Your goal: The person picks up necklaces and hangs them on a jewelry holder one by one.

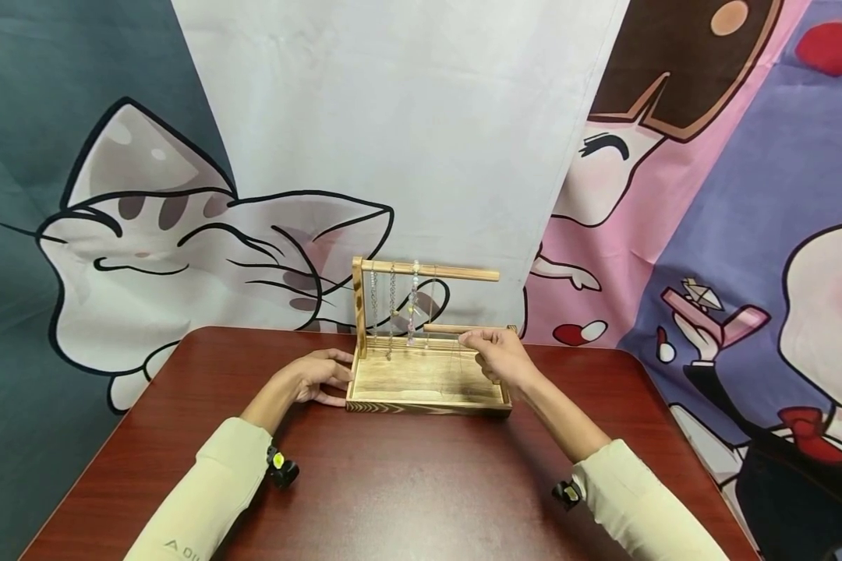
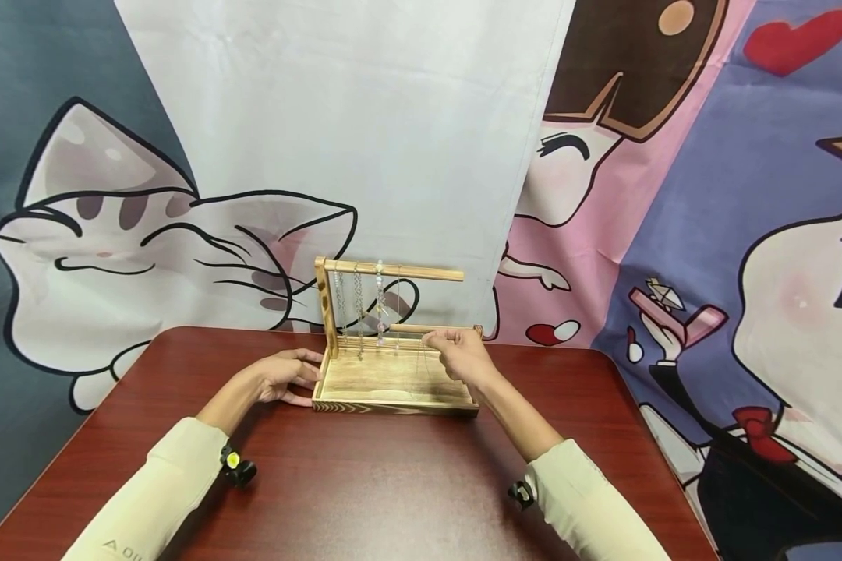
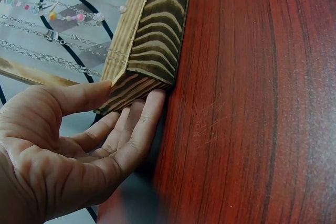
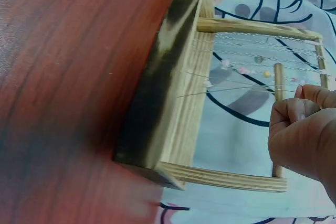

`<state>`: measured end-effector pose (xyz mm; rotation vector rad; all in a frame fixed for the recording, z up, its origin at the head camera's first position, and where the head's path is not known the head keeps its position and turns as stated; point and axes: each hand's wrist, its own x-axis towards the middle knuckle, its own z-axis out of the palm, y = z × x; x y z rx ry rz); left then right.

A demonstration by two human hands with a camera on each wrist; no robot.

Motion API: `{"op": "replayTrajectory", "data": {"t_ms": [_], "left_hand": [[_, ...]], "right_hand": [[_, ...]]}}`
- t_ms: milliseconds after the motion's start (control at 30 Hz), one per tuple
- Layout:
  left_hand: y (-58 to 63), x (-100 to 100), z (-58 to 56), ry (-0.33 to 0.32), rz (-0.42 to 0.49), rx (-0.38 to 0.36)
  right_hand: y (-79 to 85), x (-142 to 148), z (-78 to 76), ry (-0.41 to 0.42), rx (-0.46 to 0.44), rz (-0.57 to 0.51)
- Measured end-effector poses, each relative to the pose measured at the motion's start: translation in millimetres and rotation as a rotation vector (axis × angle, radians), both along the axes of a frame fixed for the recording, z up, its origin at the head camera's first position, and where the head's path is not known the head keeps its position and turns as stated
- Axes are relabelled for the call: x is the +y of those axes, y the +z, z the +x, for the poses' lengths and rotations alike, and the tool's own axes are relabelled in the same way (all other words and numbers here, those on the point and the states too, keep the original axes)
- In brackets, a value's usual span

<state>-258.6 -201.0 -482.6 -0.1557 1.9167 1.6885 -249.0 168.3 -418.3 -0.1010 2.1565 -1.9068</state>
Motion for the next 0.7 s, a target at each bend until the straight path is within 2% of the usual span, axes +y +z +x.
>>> {"op": "replayTrajectory", "data": {"t_ms": [367, 700], "left_hand": [[-0.5, 0, 0.3, 0.001, 0.001, 0.0], [-1.5, -1, -1.2, 0.007, 0.0, -0.005]], "right_hand": [[28.5, 6, -3.7, -0.008, 0.009, -0.008], [49.6, 8, -8.8, -0.031, 0.06, -0.024]]}}
